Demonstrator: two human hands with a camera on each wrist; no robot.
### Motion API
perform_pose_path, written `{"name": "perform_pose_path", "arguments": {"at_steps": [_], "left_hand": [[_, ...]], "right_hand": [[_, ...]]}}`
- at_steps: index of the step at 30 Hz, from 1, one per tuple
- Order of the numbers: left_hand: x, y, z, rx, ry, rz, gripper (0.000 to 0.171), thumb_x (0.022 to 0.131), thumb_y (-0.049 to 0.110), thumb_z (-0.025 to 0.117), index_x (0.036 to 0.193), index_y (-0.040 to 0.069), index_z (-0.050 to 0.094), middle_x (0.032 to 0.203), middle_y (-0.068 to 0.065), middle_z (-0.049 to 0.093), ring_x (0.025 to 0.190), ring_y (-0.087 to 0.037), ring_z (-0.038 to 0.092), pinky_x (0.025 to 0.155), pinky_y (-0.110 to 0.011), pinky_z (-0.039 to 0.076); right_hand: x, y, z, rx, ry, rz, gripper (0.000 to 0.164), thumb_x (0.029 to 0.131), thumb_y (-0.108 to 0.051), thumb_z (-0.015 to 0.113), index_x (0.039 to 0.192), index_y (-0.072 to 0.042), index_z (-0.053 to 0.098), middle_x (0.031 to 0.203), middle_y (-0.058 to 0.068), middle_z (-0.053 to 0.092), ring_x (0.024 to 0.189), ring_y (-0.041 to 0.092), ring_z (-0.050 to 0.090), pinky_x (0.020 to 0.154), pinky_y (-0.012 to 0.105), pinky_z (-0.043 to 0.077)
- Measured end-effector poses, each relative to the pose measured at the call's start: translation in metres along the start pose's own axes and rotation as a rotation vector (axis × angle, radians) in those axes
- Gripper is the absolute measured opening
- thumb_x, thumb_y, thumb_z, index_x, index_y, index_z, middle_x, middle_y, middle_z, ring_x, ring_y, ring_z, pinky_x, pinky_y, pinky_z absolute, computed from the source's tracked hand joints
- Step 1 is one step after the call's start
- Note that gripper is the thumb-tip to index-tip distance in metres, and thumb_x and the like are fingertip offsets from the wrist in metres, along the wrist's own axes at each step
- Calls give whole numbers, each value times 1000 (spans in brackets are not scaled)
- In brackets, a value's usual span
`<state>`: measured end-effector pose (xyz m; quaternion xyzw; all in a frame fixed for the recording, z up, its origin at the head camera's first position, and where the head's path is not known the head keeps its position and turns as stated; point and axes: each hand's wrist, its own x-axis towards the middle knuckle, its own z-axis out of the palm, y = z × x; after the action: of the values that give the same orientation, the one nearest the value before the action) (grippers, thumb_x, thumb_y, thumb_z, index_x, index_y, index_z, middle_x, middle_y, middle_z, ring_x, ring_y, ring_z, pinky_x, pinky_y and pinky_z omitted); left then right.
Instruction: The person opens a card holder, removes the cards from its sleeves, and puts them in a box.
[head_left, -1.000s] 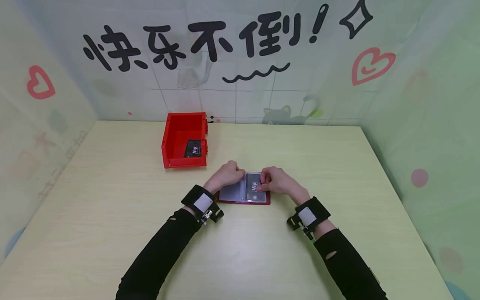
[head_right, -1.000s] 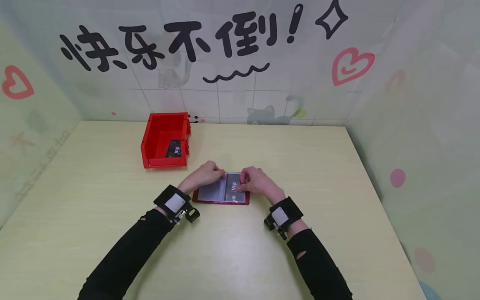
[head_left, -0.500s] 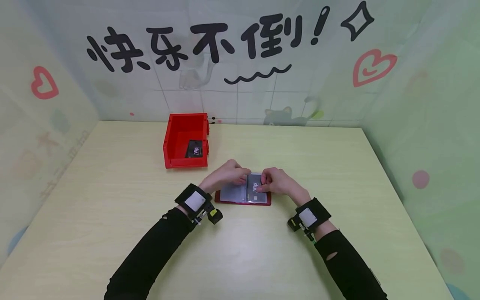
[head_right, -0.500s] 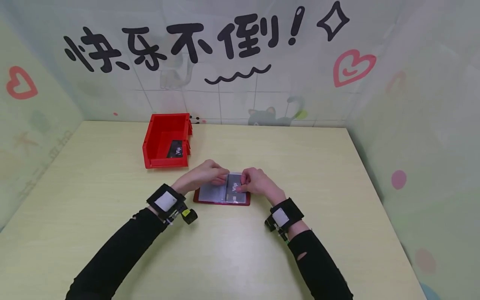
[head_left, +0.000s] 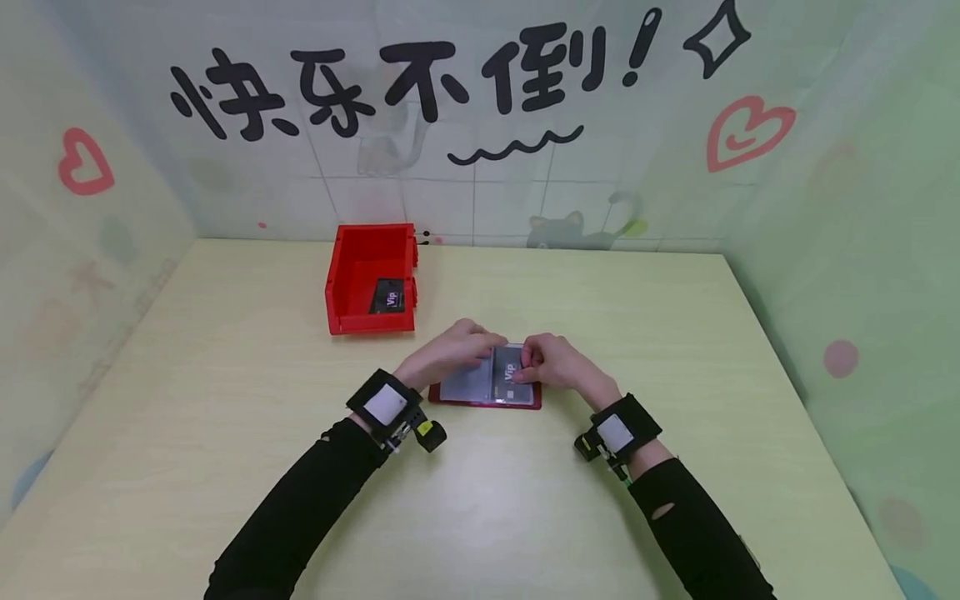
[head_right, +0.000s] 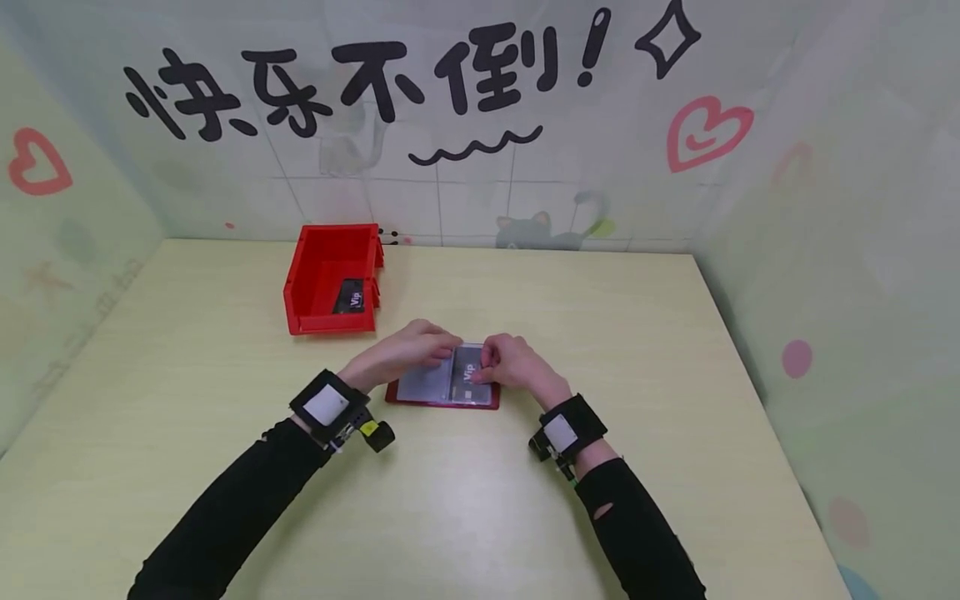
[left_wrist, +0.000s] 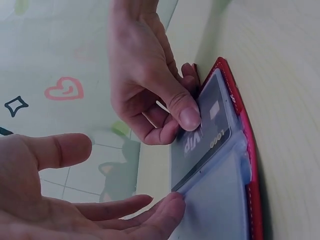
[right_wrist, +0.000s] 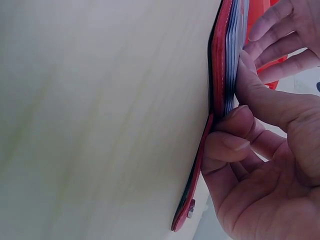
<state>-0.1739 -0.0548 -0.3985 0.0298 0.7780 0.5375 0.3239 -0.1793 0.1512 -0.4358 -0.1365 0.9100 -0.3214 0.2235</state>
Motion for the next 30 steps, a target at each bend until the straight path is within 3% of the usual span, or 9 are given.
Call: {"name": "perform_pose_path", "arguments": {"at_steps": [5, 8, 21, 25, 30], "left_hand": [[0, -3, -3, -208, -61, -27, 52, 105, 24, 50, 147, -5, 43, 155, -16, 39, 142, -35, 41, 122, -45, 33], [0, -5, -4, -258, -76, -41, 53, 106, 24, 48, 150, -4, 40, 156, -16, 37, 144, -34, 38, 123, -44, 31], [0, -5, -4, -258, -43, -47, 56, 106, 27, 47, 152, -4, 35, 153, -19, 41, 138, -33, 44, 120, -44, 36], [3, -5, -7, -313, -19, -74, 54, 105, 26, 48, 150, -2, 38, 145, -20, 49, 125, -29, 53, 117, -42, 41], [8, -5, -9, -343, 9, -111, 46, 105, 23, 49, 143, -2, 46, 122, -15, 61, 104, -20, 60, 106, -34, 49]], "right_hand": [[0, 0, -1, -1, -2, -8, 28, 88, -19, 78, 82, -7, 54, 76, 3, 52, 77, 19, 53, 67, 25, 40], [0, 0, -1, 3, -9, -1, 28, 88, -19, 78, 82, -8, 54, 76, 3, 52, 77, 19, 53, 67, 25, 40], [2, 1, -1, -8, -11, -7, 28, 88, -20, 79, 83, -7, 55, 74, 2, 50, 76, 18, 52, 66, 25, 39], [2, 1, 0, -9, -9, -6, 28, 88, -20, 78, 83, -7, 54, 73, 2, 50, 75, 17, 52, 66, 25, 39], [1, 0, -1, -1, -9, -2, 28, 88, -20, 78, 83, -7, 54, 74, 1, 51, 75, 17, 53, 66, 25, 40]]}}
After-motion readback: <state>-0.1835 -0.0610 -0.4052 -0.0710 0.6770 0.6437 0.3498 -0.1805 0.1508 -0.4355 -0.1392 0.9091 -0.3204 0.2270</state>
